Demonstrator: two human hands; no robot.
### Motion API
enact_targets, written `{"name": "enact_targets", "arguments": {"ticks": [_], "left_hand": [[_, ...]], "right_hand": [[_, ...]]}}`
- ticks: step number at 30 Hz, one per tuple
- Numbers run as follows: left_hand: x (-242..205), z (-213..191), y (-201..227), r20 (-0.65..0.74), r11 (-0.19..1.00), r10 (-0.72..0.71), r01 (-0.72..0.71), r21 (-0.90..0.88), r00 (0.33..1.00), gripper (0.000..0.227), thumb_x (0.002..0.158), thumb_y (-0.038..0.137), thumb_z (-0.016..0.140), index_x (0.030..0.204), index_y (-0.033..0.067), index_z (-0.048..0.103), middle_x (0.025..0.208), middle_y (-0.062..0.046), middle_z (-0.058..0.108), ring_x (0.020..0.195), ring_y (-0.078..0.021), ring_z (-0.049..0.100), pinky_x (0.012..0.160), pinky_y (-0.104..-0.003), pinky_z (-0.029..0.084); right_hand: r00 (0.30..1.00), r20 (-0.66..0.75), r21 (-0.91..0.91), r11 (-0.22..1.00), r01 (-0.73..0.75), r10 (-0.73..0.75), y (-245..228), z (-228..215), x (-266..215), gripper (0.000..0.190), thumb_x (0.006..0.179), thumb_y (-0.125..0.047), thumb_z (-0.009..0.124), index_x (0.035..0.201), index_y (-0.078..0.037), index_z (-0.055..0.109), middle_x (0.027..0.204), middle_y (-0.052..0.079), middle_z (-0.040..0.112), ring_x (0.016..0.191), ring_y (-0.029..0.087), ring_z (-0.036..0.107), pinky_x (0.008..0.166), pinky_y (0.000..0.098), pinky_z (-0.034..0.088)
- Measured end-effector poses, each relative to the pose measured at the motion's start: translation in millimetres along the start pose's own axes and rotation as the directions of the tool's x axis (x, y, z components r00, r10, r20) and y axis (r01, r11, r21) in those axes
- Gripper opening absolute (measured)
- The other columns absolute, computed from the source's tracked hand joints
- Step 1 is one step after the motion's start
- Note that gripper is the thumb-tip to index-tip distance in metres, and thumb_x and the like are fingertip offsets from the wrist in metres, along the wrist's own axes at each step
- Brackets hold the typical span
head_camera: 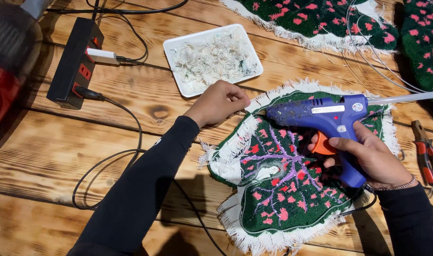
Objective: Apply hot glue and attach decorative elements to a leaf-shaped rug.
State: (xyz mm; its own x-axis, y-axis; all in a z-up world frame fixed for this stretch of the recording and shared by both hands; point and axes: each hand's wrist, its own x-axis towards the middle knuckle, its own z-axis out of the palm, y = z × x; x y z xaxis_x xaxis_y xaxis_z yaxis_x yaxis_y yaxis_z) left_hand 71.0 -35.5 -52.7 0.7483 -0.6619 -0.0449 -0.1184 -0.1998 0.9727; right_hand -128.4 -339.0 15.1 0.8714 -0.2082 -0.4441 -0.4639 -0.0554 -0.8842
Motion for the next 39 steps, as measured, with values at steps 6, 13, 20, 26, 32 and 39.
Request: {"name": "enact_targets", "arguments": {"ticks": [6,13,20,26,32,39], "left_hand": [[0.4,0.7,0.1,0.003,1.0,-0.019,0.019,-0.024,1.0,0.019,0.09,0.021,0.074,0.091,0.0024,0.077,0.07,0.001,0.07,0.053,-0.0055,0.058,0.05,-0.026,0.047],[1.2,0.5,-0.7,-0.012,1.0,0.015,-0.015,-0.01,1.0,0.02,0.089,0.023,0.075,0.091,0.0034,0.079,0.072,0.001,0.072,0.058,-0.0044,0.06,0.054,-0.024,0.049],[1.5,0.8,1.5,-0.024,0.996,0.065,-0.063,0.07,0.998,0.027,0.089,0.031,0.076,0.089,0.0041,0.08,0.073,-0.001,0.075,0.066,-0.0065,0.065,0.065,-0.026,0.053],[3.5,5.4,0.7,0.013,0.998,0.066,-0.066,0.021,0.998,0.026,0.087,0.029,0.078,0.094,0.0043,0.082,0.079,-0.003,0.079,0.07,-0.0069,0.069,0.068,-0.026,0.056],[4.5,10.2,-1.6,-0.014,0.995,0.089,-0.089,-0.034,0.996,0.025,0.087,0.027,0.077,0.095,0.0038,0.082,0.081,-0.004,0.08,0.071,-0.0064,0.07,0.069,-0.025,0.057],[3.1,10.6,2.9,-0.036,0.998,0.068,-0.068,0.005,0.997,0.024,0.086,0.028,0.078,0.094,0.0056,0.082,0.08,-0.003,0.08,0.07,-0.0068,0.07,0.068,-0.025,0.057]], "right_hand": [[1.0,-0.019,-0.046,0.999,0.005,-0.006,-10.0,8.6,-6.6,0.04,0.088,-0.007,0.062,0.127,-0.003,0.054,0.101,0.016,0.075,0.065,0.022,0.069,0.059,0.0334,0.054],[0.997,-0.052,-0.113,0.992,0.047,-0.054,-13.6,12.4,-9.9,0.037,0.09,-0.004,0.064,0.125,-0.002,0.053,0.095,0.01,0.068,0.066,0.02,0.064,0.061,0.0338,0.053],[0.995,-0.07,-0.132,0.99,0.056,-0.066,-13.8,13.3,-11.4,0.041,0.091,-0.005,0.065,0.129,-0.003,0.051,0.096,0.009,0.066,0.068,0.018,0.062,0.061,0.0336,0.052],[0.994,-0.066,-0.181,0.98,0.077,-0.09,-16.2,14.2,-13.8,0.044,0.09,-0.007,0.067,0.131,-0.003,0.051,0.098,0.01,0.067,0.071,0.017,0.061,0.063,0.0329,0.051],[0.989,-0.075,-0.264,0.959,0.104,-0.128,-18.4,16.2,-14.3,0.049,0.088,-0.01,0.067,0.135,-0.006,0.052,0.105,0.007,0.069,0.085,0.012,0.066,0.074,0.0288,0.055],[0.984,-0.062,-0.294,0.945,0.14,-0.165,-17.1,11.3,-13.2,0.049,0.09,-0.009,0.067,0.136,-0.004,0.05,0.11,0.007,0.069,0.09,0.013,0.067,0.077,0.0305,0.056]]}}
